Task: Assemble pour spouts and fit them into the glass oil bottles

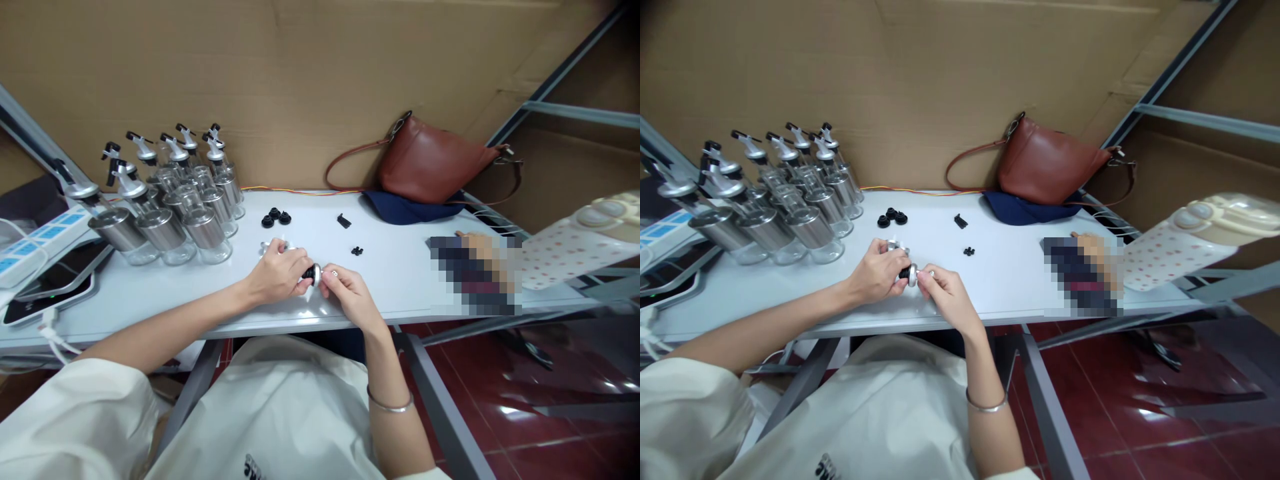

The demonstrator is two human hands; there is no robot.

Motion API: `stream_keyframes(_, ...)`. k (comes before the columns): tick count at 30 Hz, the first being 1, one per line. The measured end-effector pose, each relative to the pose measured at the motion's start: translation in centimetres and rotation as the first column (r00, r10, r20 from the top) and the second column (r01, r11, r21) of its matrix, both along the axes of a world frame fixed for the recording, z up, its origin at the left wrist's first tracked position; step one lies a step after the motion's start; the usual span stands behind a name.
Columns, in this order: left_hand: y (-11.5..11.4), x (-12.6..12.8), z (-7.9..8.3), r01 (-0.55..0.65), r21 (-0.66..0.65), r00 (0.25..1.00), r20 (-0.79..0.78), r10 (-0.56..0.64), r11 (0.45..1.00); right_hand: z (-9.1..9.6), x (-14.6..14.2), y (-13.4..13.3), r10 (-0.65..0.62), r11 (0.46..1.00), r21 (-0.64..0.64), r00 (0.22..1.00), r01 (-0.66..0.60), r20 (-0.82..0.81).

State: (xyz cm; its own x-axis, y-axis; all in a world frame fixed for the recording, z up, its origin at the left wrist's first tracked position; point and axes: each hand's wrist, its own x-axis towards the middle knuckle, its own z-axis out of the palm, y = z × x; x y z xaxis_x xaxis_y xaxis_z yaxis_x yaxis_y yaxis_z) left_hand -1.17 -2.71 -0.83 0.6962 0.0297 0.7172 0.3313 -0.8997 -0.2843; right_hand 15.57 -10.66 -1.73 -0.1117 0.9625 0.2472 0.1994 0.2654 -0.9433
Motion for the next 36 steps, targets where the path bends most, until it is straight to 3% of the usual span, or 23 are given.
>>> stream_keyframes(2, 0.1, 0.1, 0.3, -0.022, 0.051, 1.0, 0.023, 0.021, 0.998, 0.0, -0.1, -0.1, -0.031, 0.997, 0.072, 0.999, 0.029, 0.034)
stream_keyframes(5, 0.3, 0.0, 0.4, -0.023, 0.023, 0.999, 0.022, 0.022, 0.999, -0.1, -0.4, -0.3, -0.102, 0.97, 0.233, 0.987, 0.072, 0.122)
stream_keyframes(8, 0.5, -0.3, 0.3, 0.005, -0.129, 1.0, -0.021, -0.008, 0.992, -0.2, -0.4, -0.3, -0.215, 0.887, 0.456, 0.939, 0.073, 0.268)
stream_keyframes(11, 0.6, -0.5, 0.4, 0.015, -0.386, 0.995, -0.087, -0.053, 0.922, -0.2, -0.2, -0.1, -0.358, 0.771, 0.636, 0.847, 0.031, 0.392)
stream_keyframes(13, 0.6, -0.4, 0.8, 0.013, -0.584, 0.986, -0.13, -0.109, 0.811, -0.2, -0.1, -0.1, -0.448, 0.702, 0.712, 0.78, 0.004, 0.437)
stream_keyframes(15, 0.5, -0.4, 1.3, 0.009, -0.759, 0.975, -0.139, -0.175, 0.651, -0.2, -0.1, -0.1, -0.516, 0.646, 0.763, 0.729, -0.013, 0.449)
stream_keyframes(19, 0.3, -0.4, 1.8, 0.013, -0.939, 0.969, -0.074, -0.237, 0.345, -0.3, -0.3, -0.2, -0.592, 0.558, 0.83, 0.694, -0.015, 0.41)
stream_keyframes(22, 0.2, -0.4, 1.8, 0.032, -0.977, 0.965, -0.024, -0.259, 0.209, -0.4, -0.3, -0.3, -0.611, 0.537, 0.844, 0.682, -0.018, 0.403)
stream_keyframes(24, 0.2, -0.4, 1.8, 0.042, -0.985, 0.965, -0.004, -0.262, 0.169, -0.4, -0.2, -0.3, -0.606, 0.556, 0.831, 0.675, -0.019, 0.421)
stream_keyframes(27, 0.2, -0.4, 1.9, 0.058, -0.978, 0.974, 0.011, -0.227, 0.202, -0.4, -0.1, -0.3, -0.583, 0.623, 0.782, 0.67, 0.005, 0.459)
stream_keyframes(31, 0.2, -0.5, 2.0, 0.059, -0.944, 0.979, -0.009, -0.204, 0.324, -0.2, 0.0, -0.4, -0.52, 0.737, 0.673, 0.695, 0.069, 0.498)
stream_keyframes(33, 0.3, -0.6, 2.0, 0.044, -0.91, 0.979, -0.043, -0.2, 0.411, -0.1, -0.1, -0.4, -0.486, 0.772, 0.626, 0.732, 0.104, 0.478)
stream_keyframes(36, 0.3, -0.7, 1.9, 0.016, -0.774, 0.976, -0.125, -0.177, 0.633, 0.1, -0.1, -0.4, -0.415, 0.827, 0.548, 0.793, 0.124, 0.447)
